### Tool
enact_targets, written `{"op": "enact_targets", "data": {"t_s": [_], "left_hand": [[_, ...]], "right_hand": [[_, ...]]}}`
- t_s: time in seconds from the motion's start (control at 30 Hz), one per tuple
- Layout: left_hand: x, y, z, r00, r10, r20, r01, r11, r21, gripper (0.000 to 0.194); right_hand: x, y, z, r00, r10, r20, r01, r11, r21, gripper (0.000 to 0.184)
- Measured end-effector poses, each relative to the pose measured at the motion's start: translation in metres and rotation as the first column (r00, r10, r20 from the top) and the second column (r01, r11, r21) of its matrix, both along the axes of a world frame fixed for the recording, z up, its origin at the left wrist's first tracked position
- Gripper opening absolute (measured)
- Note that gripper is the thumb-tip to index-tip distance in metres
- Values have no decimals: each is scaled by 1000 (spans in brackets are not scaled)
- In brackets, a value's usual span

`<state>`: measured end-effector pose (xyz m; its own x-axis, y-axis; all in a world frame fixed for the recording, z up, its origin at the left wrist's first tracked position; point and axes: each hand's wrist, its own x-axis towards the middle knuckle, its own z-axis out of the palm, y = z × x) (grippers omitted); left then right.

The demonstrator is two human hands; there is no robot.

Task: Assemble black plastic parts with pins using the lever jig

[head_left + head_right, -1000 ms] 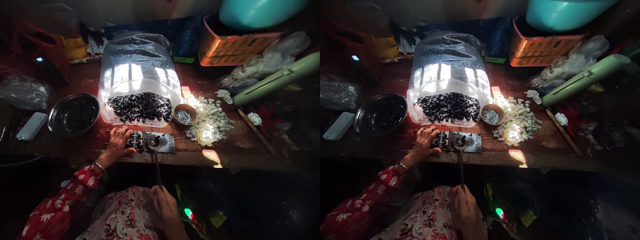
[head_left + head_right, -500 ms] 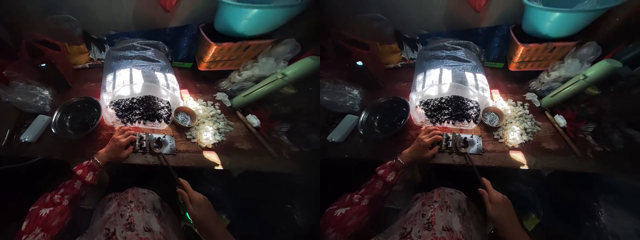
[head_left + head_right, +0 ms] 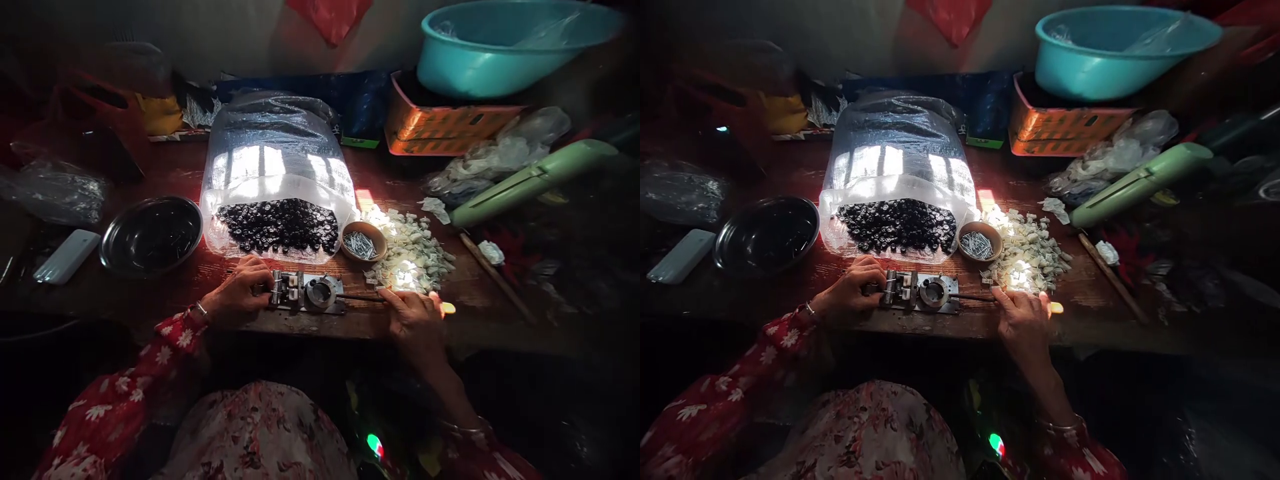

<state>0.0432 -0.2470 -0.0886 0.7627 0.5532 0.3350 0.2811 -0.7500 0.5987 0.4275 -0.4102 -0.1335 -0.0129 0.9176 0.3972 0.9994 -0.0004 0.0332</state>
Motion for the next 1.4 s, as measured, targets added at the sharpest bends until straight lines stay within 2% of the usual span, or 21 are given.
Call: {"op": "enact_targets", "data": {"t_s": [0.17,0.27,0.33,0.4,0.47,0.53,0.6,0.67,0.73,0.77,0.8,0.83,0.93,1.0,1.1,1.23,1.33,1.4], "left_hand": [[3,-4,1,990,86,111,-89,996,28,6],[-10,-2,10,960,199,197,-230,962,145,8],[-31,7,16,899,365,243,-423,870,254,8],[-62,19,19,779,562,278,-627,701,339,10],[-95,31,19,684,687,247,-716,568,405,11],[-124,39,16,630,759,165,-734,512,446,9],[-142,41,11,591,798,118,-741,480,470,7],[-145,38,8,565,815,128,-749,442,493,6],[-135,33,5,551,818,163,-756,407,513,9],[-127,31,5,555,814,171,-754,406,516,11],[-117,29,4,572,805,160,-746,429,510,12],[-105,29,3,602,788,131,-729,475,492,13],[-71,35,-3,730,682,-44,-618,687,381,15],[-53,43,-9,761,627,-165,-568,767,298,20],[-37,56,-21,751,608,-259,-571,794,208,26],[-33,66,-33,772,591,-235,-565,807,174,24],[-37,68,-39,787,588,-187,-568,809,151,22],[-40,67,-42,798,584,-150,-571,812,123,19]], "right_hand": [[0,15,-11,986,31,-162,-8,990,142,37],[2,25,-15,966,73,-250,-22,979,201,36],[3,32,-18,950,88,-299,-24,977,210,36],[5,38,-20,937,114,-329,-42,975,216,36],[5,43,-22,932,137,-335,-59,971,233,34],[5,46,-21,934,142,-327,-59,966,252,32],[3,45,-17,932,148,-330,-66,967,247,29],[-3,44,-9,930,140,-340,-59,970,237,26],[-13,42,3,931,101,-351,-18,972,234,24],[-20,43,10,929,83,-360,3,973,233,24],[-30,45,17,924,72,-376,16,974,225,24],[-40,48,24,912,78,-403,8,978,209,24],[-81,70,44,829,175,-532,-131,984,121,22],[-112,93,54,772,255,-582,-261,962,75,22],[-159,134,64,784,288,-550,-395,915,-84,19],[-211,185,66,860,281,-427,-428,852,-301,20],[-236,208,58,894,302,-331,-424,807,-410,23],[-244,215,52,896,315,-315,-431,790,-436,25]]}}
